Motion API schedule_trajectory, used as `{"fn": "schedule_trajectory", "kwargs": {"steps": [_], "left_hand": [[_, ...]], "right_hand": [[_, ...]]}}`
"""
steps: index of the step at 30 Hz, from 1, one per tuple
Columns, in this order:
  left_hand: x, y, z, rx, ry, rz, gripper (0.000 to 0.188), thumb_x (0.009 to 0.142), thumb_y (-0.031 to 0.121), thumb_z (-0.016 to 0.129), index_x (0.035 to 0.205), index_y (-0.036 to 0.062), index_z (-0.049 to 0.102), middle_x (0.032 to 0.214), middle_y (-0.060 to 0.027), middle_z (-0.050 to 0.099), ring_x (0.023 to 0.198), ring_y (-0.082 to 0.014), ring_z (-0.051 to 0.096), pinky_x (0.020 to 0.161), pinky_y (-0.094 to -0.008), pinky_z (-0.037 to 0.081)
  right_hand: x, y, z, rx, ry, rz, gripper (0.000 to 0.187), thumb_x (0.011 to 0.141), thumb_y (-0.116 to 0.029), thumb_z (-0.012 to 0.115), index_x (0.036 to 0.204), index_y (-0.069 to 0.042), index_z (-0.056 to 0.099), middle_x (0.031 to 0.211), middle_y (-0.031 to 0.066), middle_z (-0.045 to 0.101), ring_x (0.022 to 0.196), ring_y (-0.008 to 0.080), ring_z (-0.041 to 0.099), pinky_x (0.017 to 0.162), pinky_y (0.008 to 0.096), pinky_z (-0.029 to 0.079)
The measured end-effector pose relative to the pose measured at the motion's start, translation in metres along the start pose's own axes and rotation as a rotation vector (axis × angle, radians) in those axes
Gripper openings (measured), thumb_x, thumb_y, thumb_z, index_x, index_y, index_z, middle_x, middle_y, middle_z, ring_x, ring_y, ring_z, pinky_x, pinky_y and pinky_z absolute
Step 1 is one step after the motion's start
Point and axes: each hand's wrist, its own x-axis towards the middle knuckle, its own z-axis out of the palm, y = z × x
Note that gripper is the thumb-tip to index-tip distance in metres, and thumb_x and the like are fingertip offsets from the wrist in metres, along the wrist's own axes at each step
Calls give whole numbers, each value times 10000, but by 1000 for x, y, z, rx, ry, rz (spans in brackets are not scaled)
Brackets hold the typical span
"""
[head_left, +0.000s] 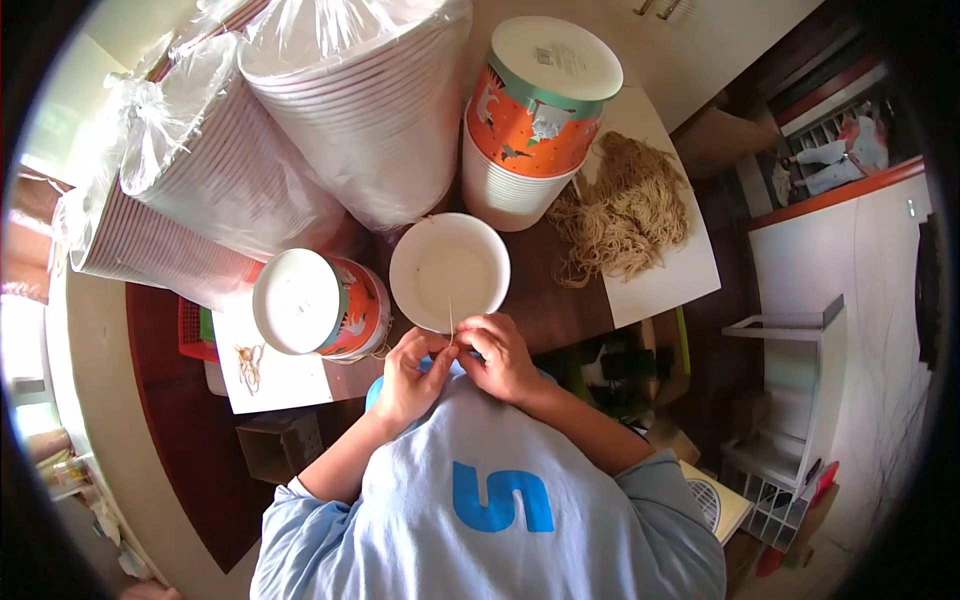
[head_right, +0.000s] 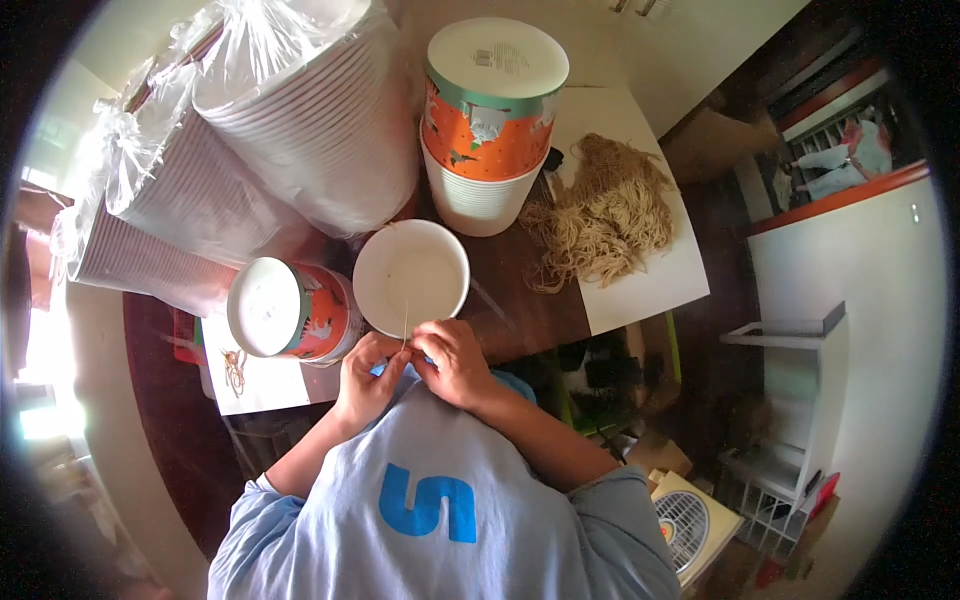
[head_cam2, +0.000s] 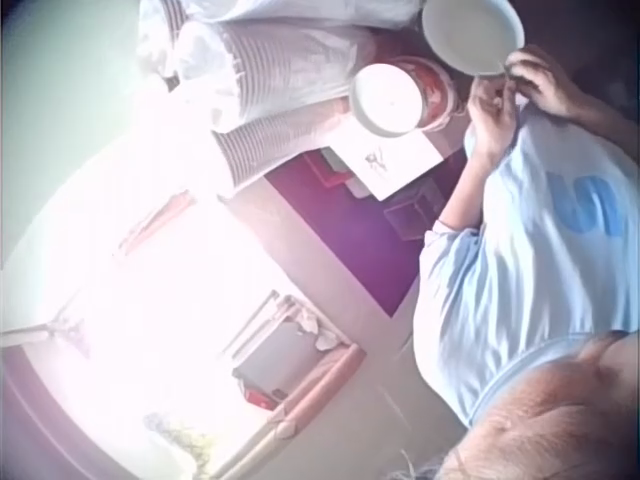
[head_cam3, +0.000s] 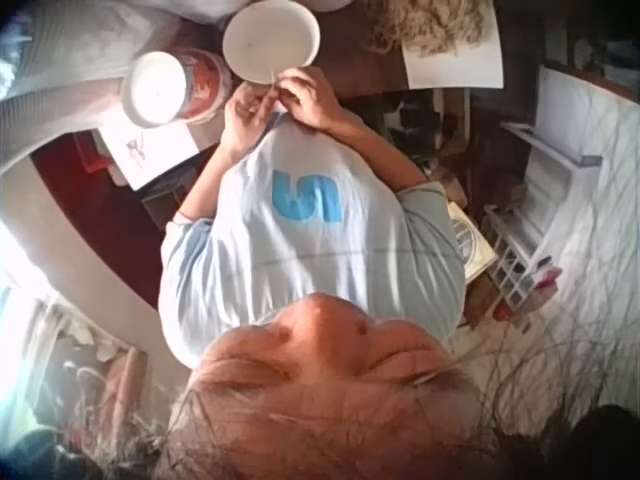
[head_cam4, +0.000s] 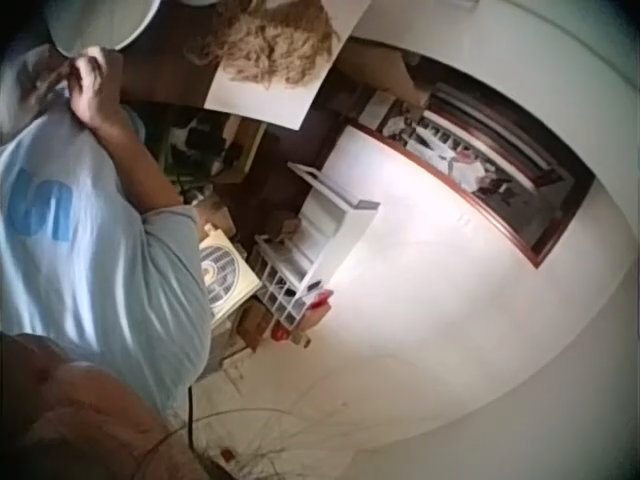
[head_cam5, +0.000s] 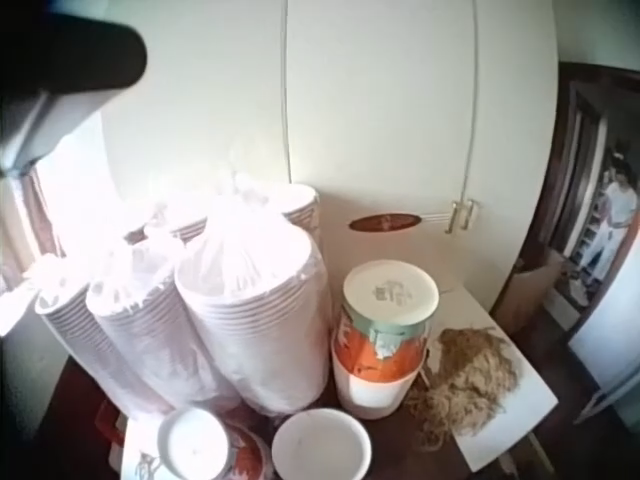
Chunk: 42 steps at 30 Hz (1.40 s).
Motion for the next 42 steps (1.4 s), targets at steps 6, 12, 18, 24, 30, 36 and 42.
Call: {"fn": "schedule_trajectory", "kwargs": {"steps": [6, 12, 18, 24, 30, 36, 42], "left_hand": [[-1, 12, -8, -443, -15, -152, 82, 871, 64, 617, 840, -9, 638, 818, -77, 618, 776, -178, 588, 726, -271, 452], [6, 2, -15, -823, -1, -349, 155, 906, 156, 602, 886, 4, 623, 847, -63, 648, 791, -113, 598, 759, -272, 474], [12, -5, -20, -578, -124, -216, 141, 913, 152, 596, 879, 17, 619, 836, -48, 638, 793, -131, 583, 763, -267, 452], [7, 9, -22, -164, -390, 144, 68, 820, 41, 623, 870, -5, 629, 896, -129, 647, 872, -259, 623, 787, -349, 493], [-6, 22, -11, -143, -389, -7, 202, 800, 117, 649, 978, 21, 643, 848, -127, 667, 776, -267, 644, 734, -352, 513], [-29, 28, -45, -115, -299, 303, 133, 801, 149, 656, 830, 20, 676, 891, -119, 662, 815, -268, 627, 749, -373, 495], [-75, 18, -75, -545, 261, -152, 401, 853, 355, 624, 994, -20, 637, 1107, -118, 604, 988, -211, 574, 858, -336, 446]], "right_hand": [[-2, 0, -3, -104, 2, 124, 133, 660, -151, 724, 738, -169, 617, 838, -37, 587, 825, 233, 539, 740, 396, 396], [4, -1, -12, -135, -14, 126, 156, 664, -202, 745, 738, -161, 614, 830, -52, 588, 830, 218, 529, 776, 396, 364], [2, -5, -27, -214, -194, 171, 324, 638, -209, 782, 928, -134, 659, 1059, 35, 592, 985, 256, 526, 875, 407, 377], [64, 16, -54, -381, -117, 130, 475, 678, -175, 725, 1104, -77, 539, 1057, 122, 558, 980, 326, 529, 822, 458, 413], [112, 72, -22, -559, -597, 544, 301, 794, -227, 607, 1020, -30, 577, 946, 215, 634, 921, 359, 610, 783, 458, 482], [84, 38, -69, -194, -136, 282, 166, 824, -92, 564, 972, -40, 618, 892, 207, 632, 842, 381, 620, 713, 446, 493], [86, -34, -115, -147, 132, -266, 338, 784, -46, 631, 1120, -11, 608, 1026, 164, 652, 881, 304, 644, 728, 368, 514]]}}
